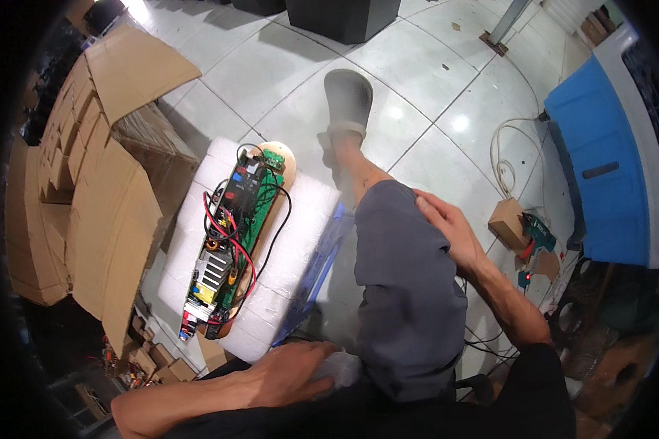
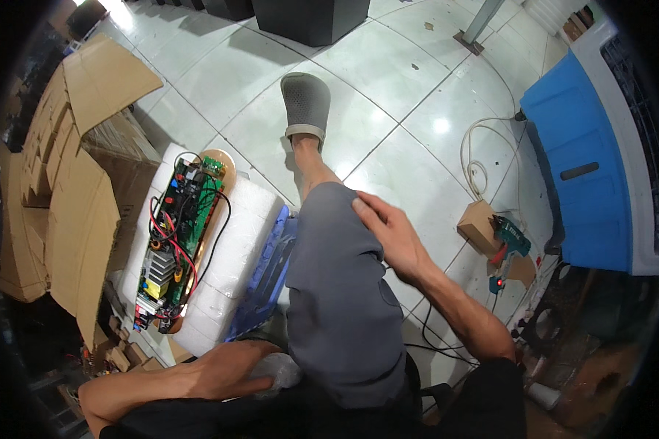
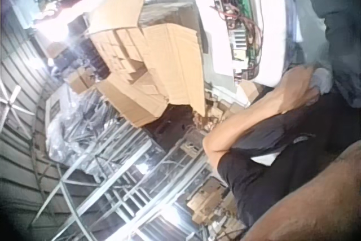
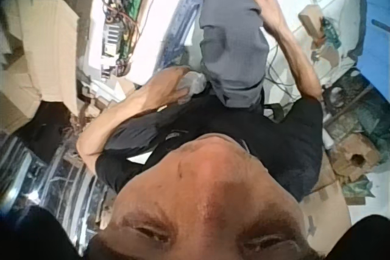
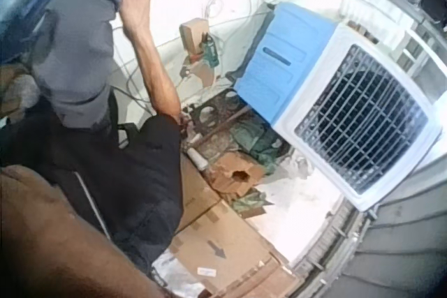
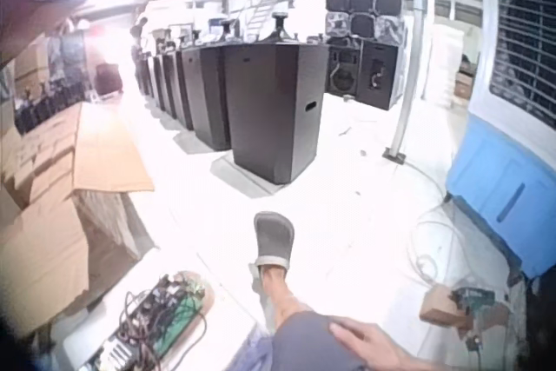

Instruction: The person unwraps a circuit board from plastic packaging and places it on a foam block. They then use a hot glue gun to apply glue to components on the board and adjust wires with their hands.

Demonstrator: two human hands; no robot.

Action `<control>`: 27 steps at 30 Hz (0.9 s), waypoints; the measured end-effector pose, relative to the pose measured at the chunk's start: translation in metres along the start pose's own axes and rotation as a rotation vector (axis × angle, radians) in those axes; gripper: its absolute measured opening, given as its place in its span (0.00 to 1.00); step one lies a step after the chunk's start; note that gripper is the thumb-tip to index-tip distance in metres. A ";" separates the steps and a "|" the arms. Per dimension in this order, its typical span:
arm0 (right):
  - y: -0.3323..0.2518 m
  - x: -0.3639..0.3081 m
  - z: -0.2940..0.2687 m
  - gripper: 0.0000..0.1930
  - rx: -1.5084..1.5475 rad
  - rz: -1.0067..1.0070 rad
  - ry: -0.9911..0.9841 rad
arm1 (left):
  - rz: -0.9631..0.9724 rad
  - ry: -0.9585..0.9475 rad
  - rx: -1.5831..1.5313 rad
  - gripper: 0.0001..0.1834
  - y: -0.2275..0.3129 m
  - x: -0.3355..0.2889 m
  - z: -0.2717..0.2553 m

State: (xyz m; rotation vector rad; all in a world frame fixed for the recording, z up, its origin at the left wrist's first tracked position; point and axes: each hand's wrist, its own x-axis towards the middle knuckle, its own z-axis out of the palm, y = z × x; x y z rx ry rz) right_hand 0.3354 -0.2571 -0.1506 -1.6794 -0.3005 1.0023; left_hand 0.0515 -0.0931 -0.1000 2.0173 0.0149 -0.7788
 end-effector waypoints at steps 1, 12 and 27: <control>-0.004 -0.010 0.004 0.30 0.074 -0.006 -0.064 | -0.023 -0.015 0.008 0.29 0.003 0.001 -0.001; -0.005 -0.033 0.002 0.30 0.264 -0.006 -0.075 | -0.134 -0.123 -0.021 0.28 0.010 0.021 -0.007; 0.065 0.014 -0.066 0.26 0.367 0.050 0.122 | 0.018 -0.045 -0.069 0.21 -0.003 0.019 0.002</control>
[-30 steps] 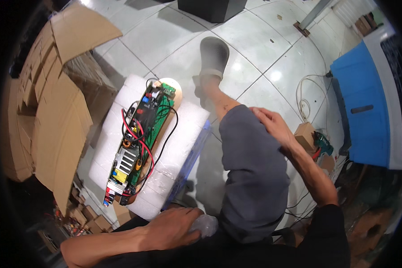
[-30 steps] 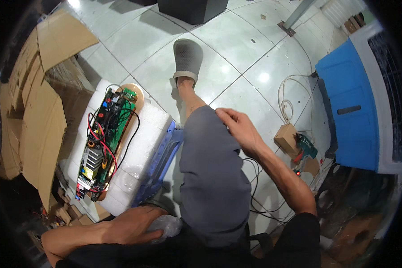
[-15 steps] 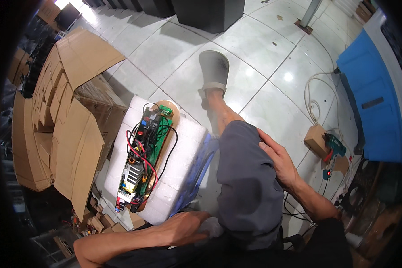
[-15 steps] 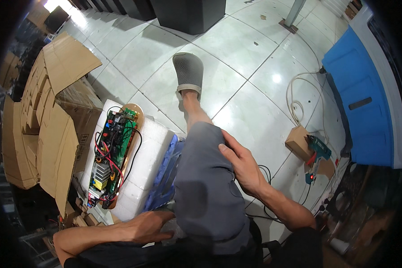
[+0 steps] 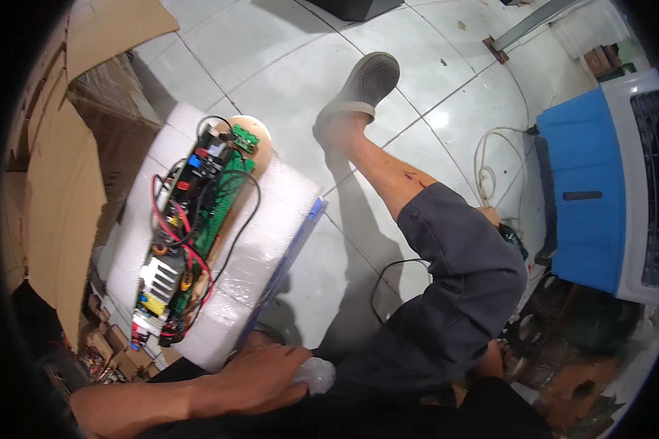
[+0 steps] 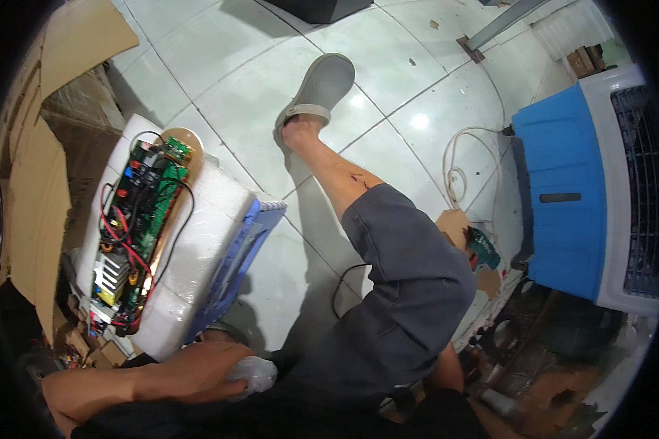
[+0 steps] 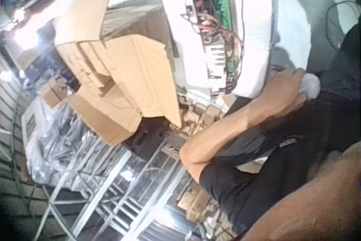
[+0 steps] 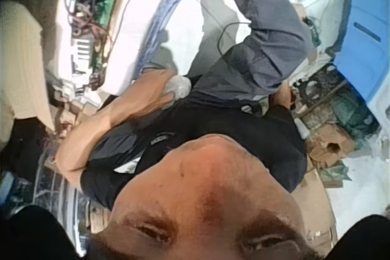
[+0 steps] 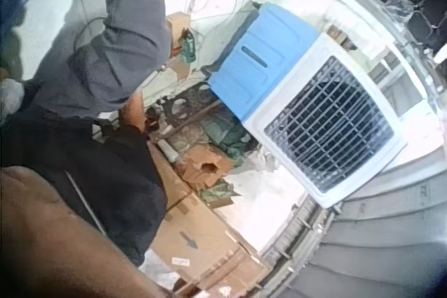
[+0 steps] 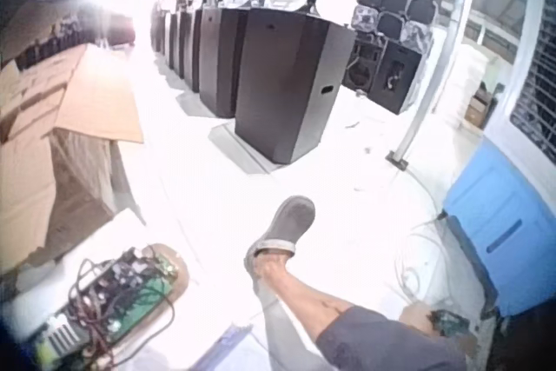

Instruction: The person unwraps a circuit board from plastic packaging and places it on a foam block. They then use a hot glue gun to apply glue to components on the board and adjust wires with their hands.

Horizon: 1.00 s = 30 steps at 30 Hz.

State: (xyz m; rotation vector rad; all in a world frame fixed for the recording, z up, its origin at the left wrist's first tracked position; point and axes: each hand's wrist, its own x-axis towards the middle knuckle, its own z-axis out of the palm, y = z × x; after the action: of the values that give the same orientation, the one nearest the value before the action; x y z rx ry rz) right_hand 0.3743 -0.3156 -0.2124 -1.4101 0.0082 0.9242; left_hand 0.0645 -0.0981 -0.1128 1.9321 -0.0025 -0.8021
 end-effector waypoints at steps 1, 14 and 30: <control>0.002 0.005 0.001 0.26 -0.005 0.004 0.009 | -0.029 -0.002 -0.016 0.22 0.000 -0.001 0.000; -0.007 0.032 0.005 0.28 -0.029 -0.053 0.065 | -0.016 -0.021 -0.025 0.22 0.000 0.003 -0.001; -0.095 0.007 -0.067 0.31 -0.232 -0.321 0.066 | 0.377 0.855 0.204 0.25 0.036 -0.086 -0.035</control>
State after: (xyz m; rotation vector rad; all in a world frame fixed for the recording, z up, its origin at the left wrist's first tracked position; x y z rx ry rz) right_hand 0.4652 -0.3569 -0.1523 -1.5991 -0.2768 0.6258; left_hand 0.0275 -0.0591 -0.0286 2.2367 0.0690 0.3124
